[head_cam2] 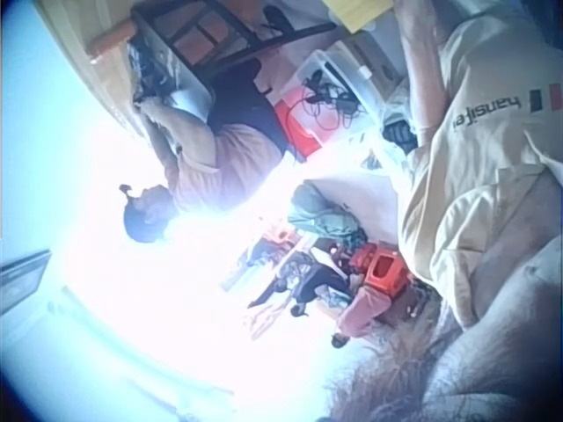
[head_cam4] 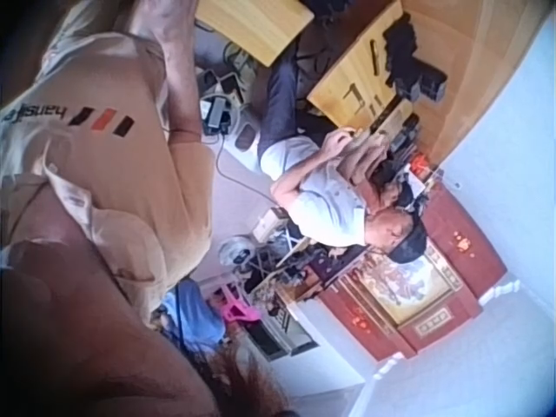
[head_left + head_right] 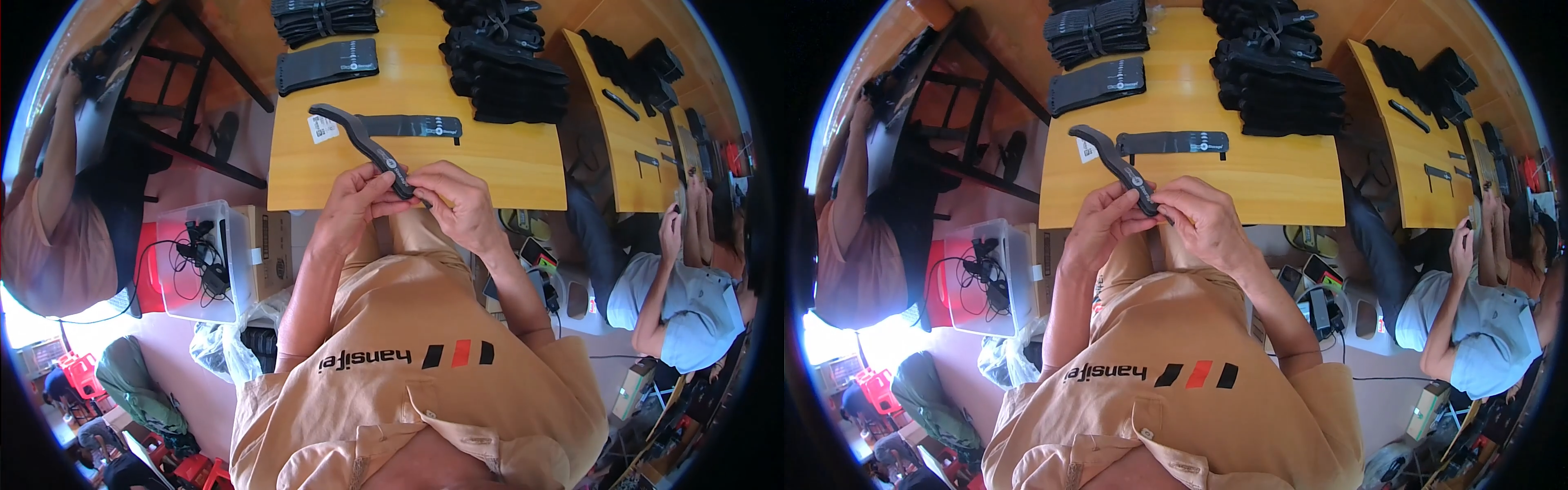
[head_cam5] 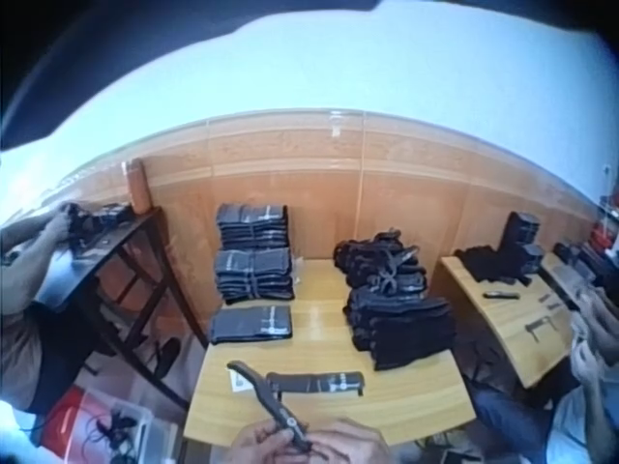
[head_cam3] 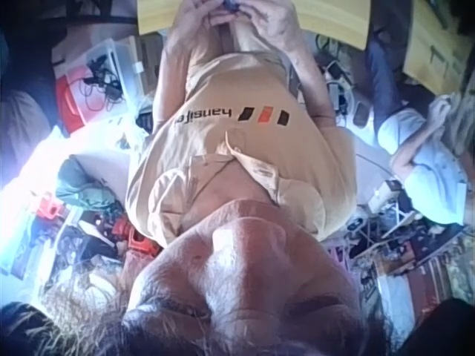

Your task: The recorder is seen assembling plastic buckles and clips onto black straps at a manufacturing workbench.

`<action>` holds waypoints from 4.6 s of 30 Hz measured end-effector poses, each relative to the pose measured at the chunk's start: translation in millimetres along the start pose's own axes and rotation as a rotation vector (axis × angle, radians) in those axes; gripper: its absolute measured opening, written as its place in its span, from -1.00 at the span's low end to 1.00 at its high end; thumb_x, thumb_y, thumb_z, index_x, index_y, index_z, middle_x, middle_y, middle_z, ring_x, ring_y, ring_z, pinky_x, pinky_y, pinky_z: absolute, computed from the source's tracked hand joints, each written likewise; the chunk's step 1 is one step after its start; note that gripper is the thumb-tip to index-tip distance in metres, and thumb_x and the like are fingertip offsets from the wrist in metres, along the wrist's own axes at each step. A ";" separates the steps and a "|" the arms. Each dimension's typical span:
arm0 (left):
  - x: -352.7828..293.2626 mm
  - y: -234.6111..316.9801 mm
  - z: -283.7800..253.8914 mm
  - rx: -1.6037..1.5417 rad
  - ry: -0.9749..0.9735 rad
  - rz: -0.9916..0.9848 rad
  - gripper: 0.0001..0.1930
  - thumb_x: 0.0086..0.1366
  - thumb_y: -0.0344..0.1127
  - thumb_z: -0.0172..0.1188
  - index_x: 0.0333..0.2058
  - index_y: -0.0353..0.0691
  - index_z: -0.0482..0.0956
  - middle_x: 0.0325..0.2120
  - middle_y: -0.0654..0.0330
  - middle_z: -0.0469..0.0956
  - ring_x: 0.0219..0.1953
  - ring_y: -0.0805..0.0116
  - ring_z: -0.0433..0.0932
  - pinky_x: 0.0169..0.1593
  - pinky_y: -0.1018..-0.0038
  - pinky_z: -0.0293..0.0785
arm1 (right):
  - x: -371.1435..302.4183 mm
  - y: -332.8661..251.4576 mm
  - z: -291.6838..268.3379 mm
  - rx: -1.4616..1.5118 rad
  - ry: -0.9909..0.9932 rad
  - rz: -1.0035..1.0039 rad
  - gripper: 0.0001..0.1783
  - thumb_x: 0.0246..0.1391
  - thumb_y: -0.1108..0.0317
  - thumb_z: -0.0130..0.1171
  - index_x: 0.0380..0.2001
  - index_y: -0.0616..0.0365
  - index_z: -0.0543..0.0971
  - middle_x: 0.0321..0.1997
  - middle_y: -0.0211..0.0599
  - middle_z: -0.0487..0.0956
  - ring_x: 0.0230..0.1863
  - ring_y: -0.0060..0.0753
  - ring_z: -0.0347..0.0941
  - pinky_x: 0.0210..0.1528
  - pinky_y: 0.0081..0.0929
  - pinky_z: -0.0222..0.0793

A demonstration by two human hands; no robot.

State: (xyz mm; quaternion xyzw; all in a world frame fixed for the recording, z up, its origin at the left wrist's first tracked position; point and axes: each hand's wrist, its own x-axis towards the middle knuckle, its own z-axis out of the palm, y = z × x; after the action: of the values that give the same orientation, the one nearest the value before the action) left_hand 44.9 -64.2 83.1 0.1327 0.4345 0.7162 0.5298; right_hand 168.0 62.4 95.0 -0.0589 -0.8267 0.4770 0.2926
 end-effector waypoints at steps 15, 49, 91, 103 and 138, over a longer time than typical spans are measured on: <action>-0.2 -8.9 9.8 0.231 0.152 0.198 -0.84 0.20 -0.40 0.15 -0.29 -0.37 0.44 -0.43 0.20 0.53 -0.39 0.52 0.54 -0.29 0.62 0.53 | 1.2 -2.0 -2.3 -0.061 0.011 0.083 -0.87 -0.20 0.62 0.19 -0.46 0.30 0.58 -0.48 -0.18 0.54 -0.46 -0.25 0.52 -0.41 -0.51 0.41; 7.3 -21.1 17.5 0.334 0.248 0.289 -0.82 0.19 -0.47 0.14 -0.29 -0.49 0.45 -0.43 0.13 0.54 -0.39 0.50 0.54 -0.33 0.61 0.52 | 1.4 11.0 5.4 -0.080 0.030 0.218 -0.93 -0.18 0.55 0.11 -0.51 0.28 0.52 -0.54 -0.09 0.48 -0.51 -0.08 0.46 -0.47 -0.36 0.36; 10.5 -5.9 6.5 0.371 0.095 0.171 -0.75 0.16 -0.57 0.00 -0.15 -0.45 0.39 -0.37 0.16 0.51 -0.35 0.44 0.53 -0.24 0.56 0.51 | -1.6 11.6 7.1 -0.190 -0.021 -0.036 -0.87 -0.06 0.61 0.07 -0.36 0.27 0.42 -0.39 -0.14 0.41 -0.39 -0.14 0.43 -0.40 -0.41 0.38; 8.5 -0.4 7.6 0.267 0.064 0.082 -0.73 0.14 -0.51 0.08 -0.16 -0.46 0.41 -0.37 0.12 0.52 -0.39 0.43 0.55 -0.28 0.59 0.50 | -6.5 17.8 -6.4 0.285 0.064 0.270 -0.82 -0.05 0.71 0.01 -0.36 0.30 0.53 -0.37 -0.34 0.45 -0.34 -0.56 0.45 -0.37 -0.69 0.41; 8.8 -8.5 6.5 0.417 0.021 0.119 -0.74 0.10 -0.62 0.08 -0.18 -0.47 0.43 -0.39 0.14 0.54 -0.33 0.47 0.53 -0.21 0.59 0.49 | -6.6 1.8 9.4 -0.339 -0.051 -0.005 -0.82 -0.19 0.59 0.14 -0.46 0.25 0.37 -0.45 -0.16 0.36 -0.41 -0.10 0.40 -0.43 -0.25 0.36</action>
State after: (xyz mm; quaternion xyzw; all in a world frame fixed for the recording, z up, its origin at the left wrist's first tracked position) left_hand 51.0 -52.9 78.0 0.2575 0.5702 0.6420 0.4431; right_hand 168.1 53.8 87.1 -0.0933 -0.9026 0.3312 0.2587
